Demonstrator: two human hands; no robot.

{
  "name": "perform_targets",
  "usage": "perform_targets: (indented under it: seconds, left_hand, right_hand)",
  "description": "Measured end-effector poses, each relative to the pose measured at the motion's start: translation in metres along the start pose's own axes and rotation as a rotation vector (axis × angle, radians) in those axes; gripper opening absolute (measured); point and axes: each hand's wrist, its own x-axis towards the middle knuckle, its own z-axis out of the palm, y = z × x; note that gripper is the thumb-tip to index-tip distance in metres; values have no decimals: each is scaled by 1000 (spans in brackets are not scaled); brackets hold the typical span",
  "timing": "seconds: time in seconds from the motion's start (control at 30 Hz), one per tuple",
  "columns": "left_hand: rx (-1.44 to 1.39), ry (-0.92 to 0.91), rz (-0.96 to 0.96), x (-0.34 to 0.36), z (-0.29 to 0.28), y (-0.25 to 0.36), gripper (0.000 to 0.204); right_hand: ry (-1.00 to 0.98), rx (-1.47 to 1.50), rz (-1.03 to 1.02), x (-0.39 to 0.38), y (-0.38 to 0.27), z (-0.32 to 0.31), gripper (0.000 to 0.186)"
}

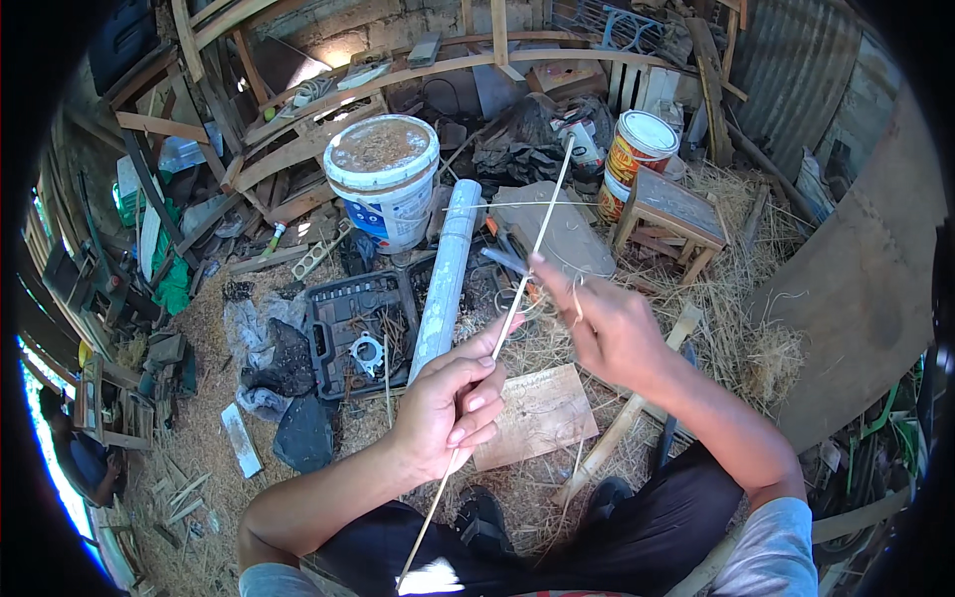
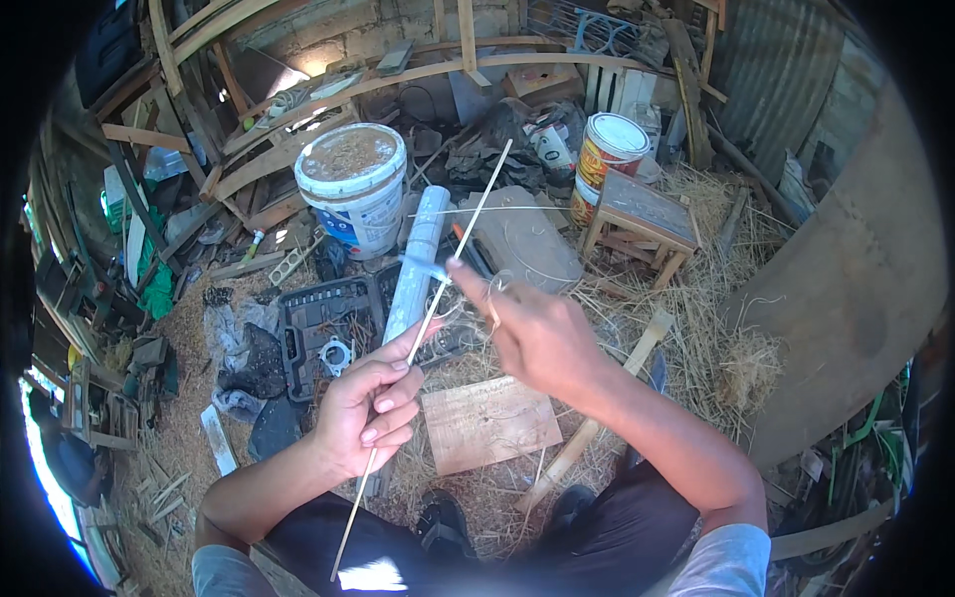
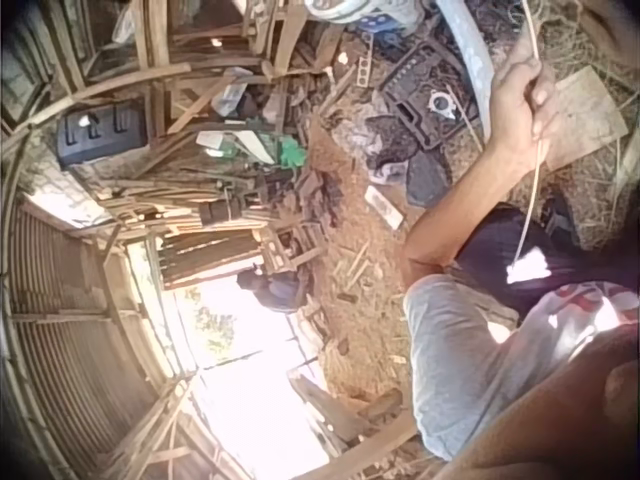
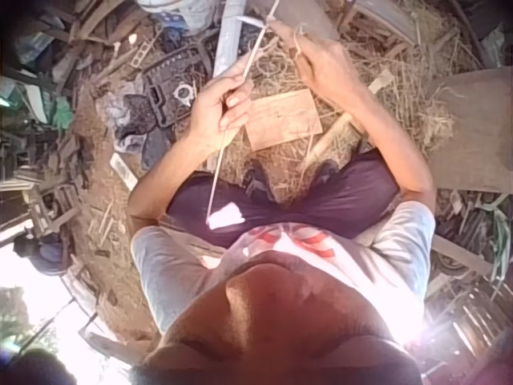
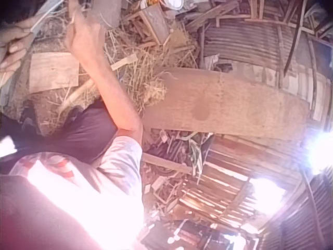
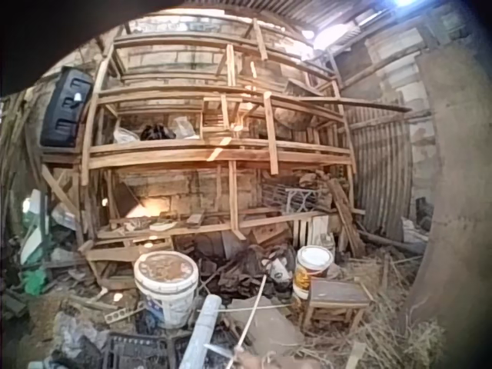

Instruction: The person shaves a thin wooden stick with a knife, repeatedly running the blade along the length of the wood to smooth it and create curly shavings.

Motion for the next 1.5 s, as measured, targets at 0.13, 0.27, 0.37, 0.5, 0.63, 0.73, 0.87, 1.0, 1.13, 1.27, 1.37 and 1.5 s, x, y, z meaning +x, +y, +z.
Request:
perform_targets:
  seconds: [0.13, 0.27, 0.37, 0.5, 0.63, 0.73, 0.87, 1.0, 1.13, 1.27, 1.37, 1.5]
  left_hand:
    - [52, -10, -33, 0, 2, -3, 56]
    - [96, 28, -73, 2, 2, -6, 56]
    - [103, 50, -128, -1, 0, -9, 55]
    - [141, -36, -127, 0, 3, -12, 55]
    - [81, 101, 26, 4, -9, -3, 56]
    - [-35, 45, 36, 12, -7, -2, 54]
    - [-143, -13, 21, 6, -5, 2, 52]
    - [-97, 70, 50, 4, 0, 5, 53]
    - [-58, 81, 76, 0, 2, 3, 53]
    - [12, 58, 43, -2, 4, 0, 55]
    - [93, 38, -9, -10, 9, -5, 56]
    - [116, 26, -33, -8, 11, -4, 58]
  right_hand:
    - [135, 99, 54, 1, 32, 2, 66]
    - [160, 68, 144, 0, 57, -1, 66]
    - [159, 150, 439, 0, 87, -5, 57]
    - [383, -104, 427, -22, 146, -14, 47]
    - [190, 424, 504, 1, 45, -15, 51]
    - [13, 423, -71, -12, 16, 0, 59]
    - [-238, 175, -120, -13, -26, 3, 66]
    - [-54, 95, -171, -10, -20, 13, 88]
    - [-146, 29, -165, -11, -29, 5, 88]
    - [-94, -37, -71, -4, -19, -2, 76]
    - [90, 2, 20, 2, 25, -5, 74]
    - [179, 171, -40, -4, 32, -14, 69]
